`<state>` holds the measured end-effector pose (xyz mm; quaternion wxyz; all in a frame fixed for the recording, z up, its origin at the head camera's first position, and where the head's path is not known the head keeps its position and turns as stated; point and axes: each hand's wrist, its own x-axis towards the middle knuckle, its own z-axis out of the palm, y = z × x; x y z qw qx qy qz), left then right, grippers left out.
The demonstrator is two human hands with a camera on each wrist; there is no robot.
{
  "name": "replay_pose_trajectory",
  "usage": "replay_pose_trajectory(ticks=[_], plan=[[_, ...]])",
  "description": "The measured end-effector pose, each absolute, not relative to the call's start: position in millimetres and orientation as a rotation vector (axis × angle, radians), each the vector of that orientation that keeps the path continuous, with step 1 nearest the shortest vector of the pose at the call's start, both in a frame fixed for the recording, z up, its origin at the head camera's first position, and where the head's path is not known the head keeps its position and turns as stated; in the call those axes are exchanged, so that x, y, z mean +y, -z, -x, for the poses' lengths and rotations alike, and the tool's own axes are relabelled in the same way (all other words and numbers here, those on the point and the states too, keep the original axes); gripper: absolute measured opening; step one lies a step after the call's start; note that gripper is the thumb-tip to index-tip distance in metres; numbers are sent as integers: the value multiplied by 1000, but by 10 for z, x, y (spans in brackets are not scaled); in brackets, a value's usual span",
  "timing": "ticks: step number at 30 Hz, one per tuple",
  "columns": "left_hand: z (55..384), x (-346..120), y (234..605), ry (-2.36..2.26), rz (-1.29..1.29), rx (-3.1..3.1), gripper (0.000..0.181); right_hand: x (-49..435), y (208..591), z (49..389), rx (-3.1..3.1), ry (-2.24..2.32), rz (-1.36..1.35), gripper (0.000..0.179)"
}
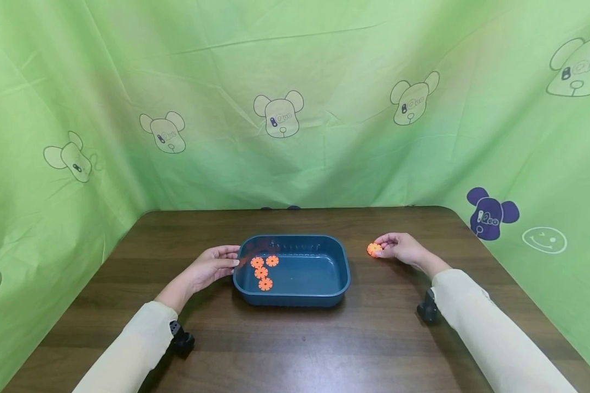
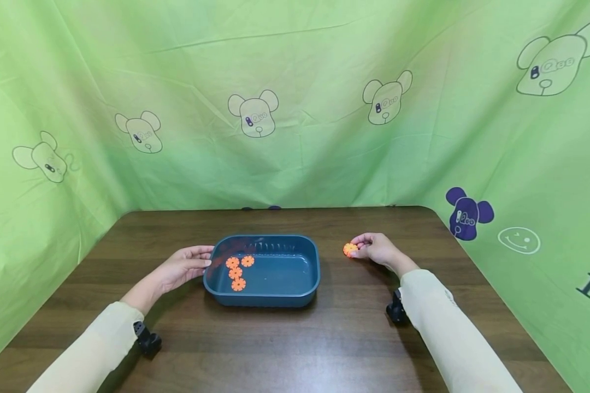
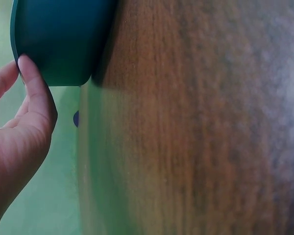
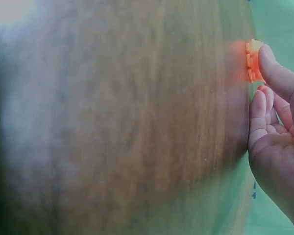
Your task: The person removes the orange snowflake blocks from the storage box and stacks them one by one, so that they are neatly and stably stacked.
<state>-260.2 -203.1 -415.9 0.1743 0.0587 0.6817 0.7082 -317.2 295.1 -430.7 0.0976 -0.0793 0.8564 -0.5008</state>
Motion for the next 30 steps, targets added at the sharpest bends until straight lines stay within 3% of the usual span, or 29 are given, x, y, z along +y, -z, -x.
replay_pose_trajectory(ticks=[19,30], plan=[[2618,-2032,4192,-2011,-155,1938,53,2989,4314,3193,2501,1593,238,51],[2624,-2034,4154,-2000,-131,1926,54,2848,4127,3139,2581,1625,265,56]])
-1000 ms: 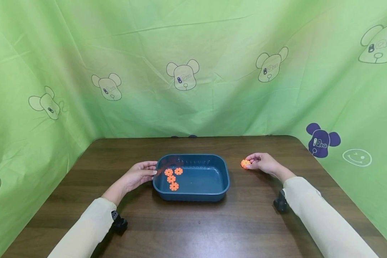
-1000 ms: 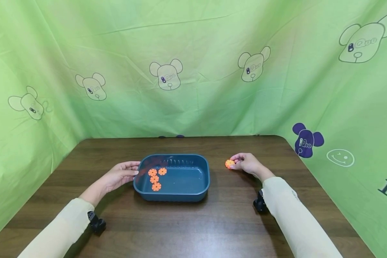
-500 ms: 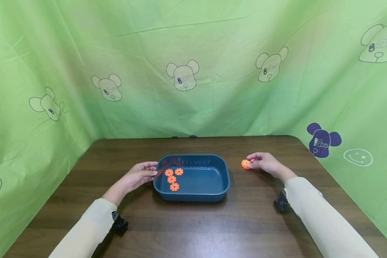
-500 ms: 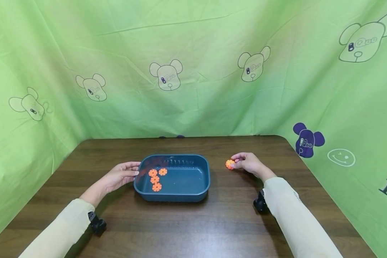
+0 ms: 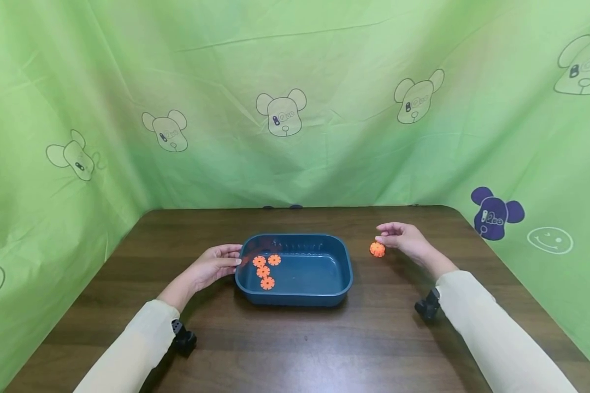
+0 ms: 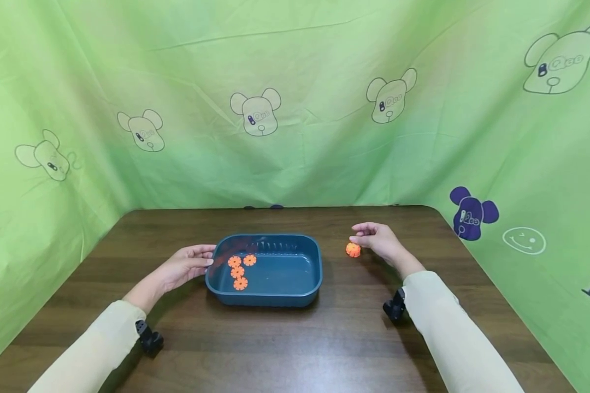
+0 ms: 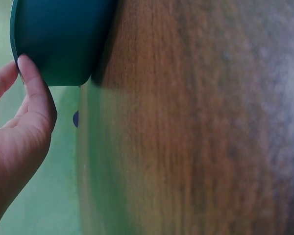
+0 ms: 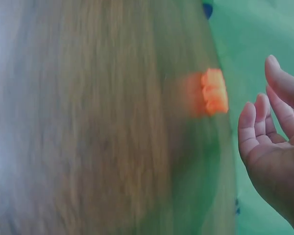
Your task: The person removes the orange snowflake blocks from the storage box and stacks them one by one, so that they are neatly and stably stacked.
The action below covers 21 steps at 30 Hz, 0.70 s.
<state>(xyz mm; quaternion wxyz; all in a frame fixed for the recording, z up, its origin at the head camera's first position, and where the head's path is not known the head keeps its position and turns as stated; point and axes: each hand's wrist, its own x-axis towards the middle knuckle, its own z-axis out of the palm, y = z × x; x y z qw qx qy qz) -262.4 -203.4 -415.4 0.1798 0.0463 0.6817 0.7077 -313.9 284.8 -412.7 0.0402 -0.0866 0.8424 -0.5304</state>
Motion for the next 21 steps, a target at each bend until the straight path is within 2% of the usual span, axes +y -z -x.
replay_pose_trajectory(ticks=[21], plan=[[2637,-2045,4161,-1998,-129,1931,54,1841,3770,2946,2442,1763,487,44]])
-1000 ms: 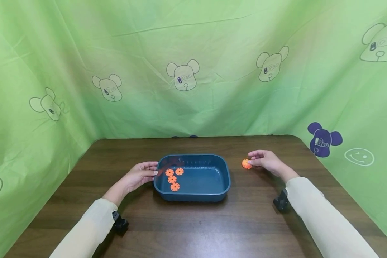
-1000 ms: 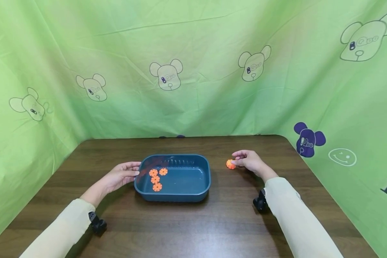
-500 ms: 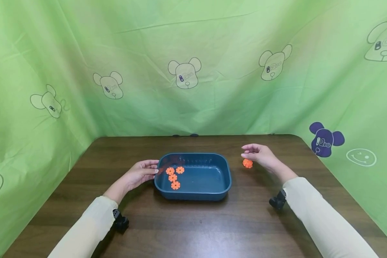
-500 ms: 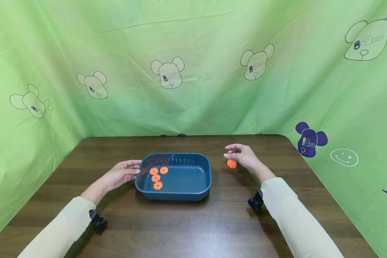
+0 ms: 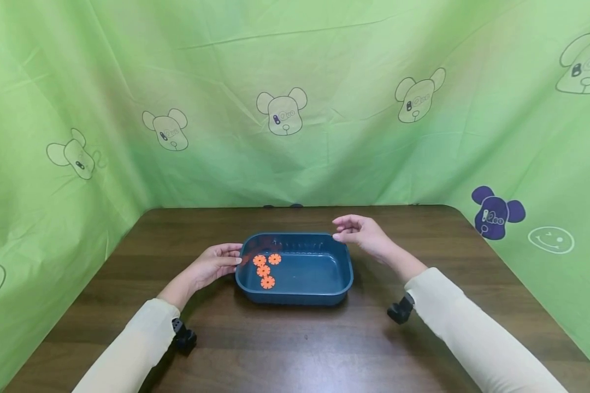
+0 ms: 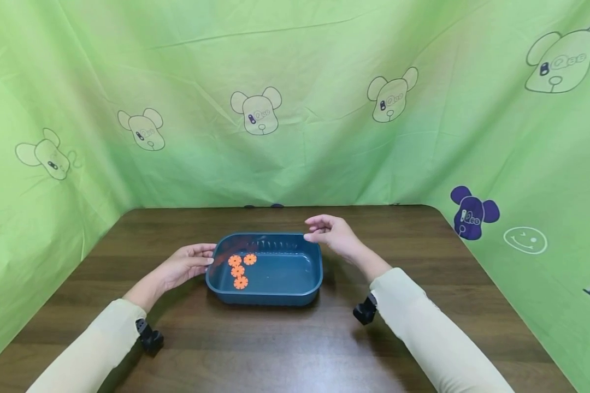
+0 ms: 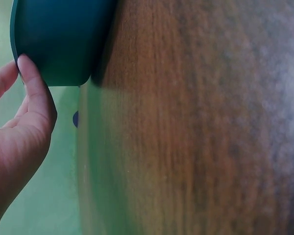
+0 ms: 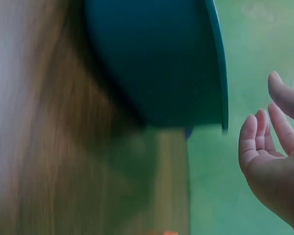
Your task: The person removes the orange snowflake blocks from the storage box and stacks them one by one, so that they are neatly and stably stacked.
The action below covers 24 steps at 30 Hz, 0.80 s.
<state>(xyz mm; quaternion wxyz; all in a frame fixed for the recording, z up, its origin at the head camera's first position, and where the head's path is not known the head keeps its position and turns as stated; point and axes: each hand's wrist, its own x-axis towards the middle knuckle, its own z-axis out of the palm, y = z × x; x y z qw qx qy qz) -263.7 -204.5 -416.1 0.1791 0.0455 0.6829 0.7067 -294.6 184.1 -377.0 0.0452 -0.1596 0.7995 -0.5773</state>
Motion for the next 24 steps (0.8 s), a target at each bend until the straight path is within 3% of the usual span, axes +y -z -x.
replay_pose_trajectory(ticks=[24], plan=[[2622,-2042,4154,-2001,-142,1929,54,821,3754,2701,2296,1587,588,41]])
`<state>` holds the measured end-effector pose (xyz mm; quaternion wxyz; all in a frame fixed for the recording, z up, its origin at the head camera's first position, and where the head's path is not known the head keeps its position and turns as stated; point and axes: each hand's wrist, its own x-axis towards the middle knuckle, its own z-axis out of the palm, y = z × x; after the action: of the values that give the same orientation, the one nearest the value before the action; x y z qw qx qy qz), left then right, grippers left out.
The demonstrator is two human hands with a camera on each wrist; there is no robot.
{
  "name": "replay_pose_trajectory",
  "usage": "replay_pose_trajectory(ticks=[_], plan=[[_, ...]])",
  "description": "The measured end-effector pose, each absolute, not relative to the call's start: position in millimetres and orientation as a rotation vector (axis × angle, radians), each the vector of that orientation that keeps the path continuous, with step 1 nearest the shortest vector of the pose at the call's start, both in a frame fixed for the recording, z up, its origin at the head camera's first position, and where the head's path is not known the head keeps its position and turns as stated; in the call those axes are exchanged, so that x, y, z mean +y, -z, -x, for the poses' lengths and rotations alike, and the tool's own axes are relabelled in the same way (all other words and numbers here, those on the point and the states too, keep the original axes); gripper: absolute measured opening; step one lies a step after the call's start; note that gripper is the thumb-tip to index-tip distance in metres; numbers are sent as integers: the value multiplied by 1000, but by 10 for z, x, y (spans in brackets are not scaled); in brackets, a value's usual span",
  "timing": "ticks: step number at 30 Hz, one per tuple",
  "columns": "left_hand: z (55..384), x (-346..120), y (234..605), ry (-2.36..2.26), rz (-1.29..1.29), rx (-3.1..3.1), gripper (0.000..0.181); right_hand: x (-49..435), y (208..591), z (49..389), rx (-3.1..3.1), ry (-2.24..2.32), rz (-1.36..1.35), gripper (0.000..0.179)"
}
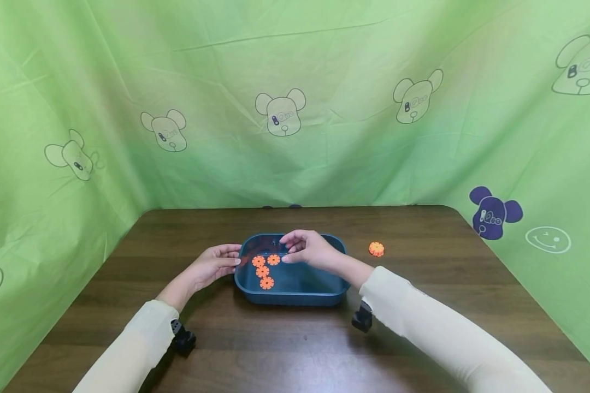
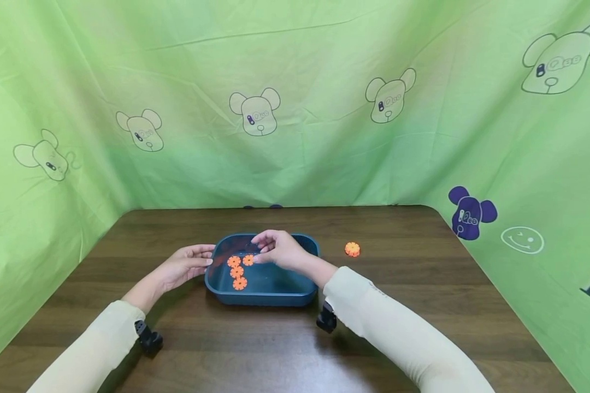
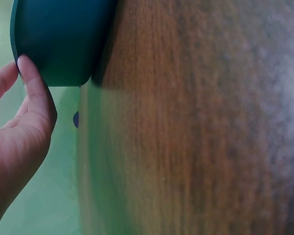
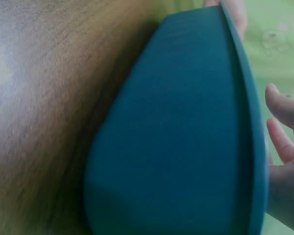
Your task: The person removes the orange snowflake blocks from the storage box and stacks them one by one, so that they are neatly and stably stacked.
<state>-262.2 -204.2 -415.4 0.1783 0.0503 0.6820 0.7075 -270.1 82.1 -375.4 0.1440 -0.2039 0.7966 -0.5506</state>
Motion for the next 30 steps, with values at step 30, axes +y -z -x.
replay_pose_trajectory(ticks=[30], plan=[[2636,-2051,4154,-1991,-146,1936,53,457,4086,2731,2204,1300,686,32]])
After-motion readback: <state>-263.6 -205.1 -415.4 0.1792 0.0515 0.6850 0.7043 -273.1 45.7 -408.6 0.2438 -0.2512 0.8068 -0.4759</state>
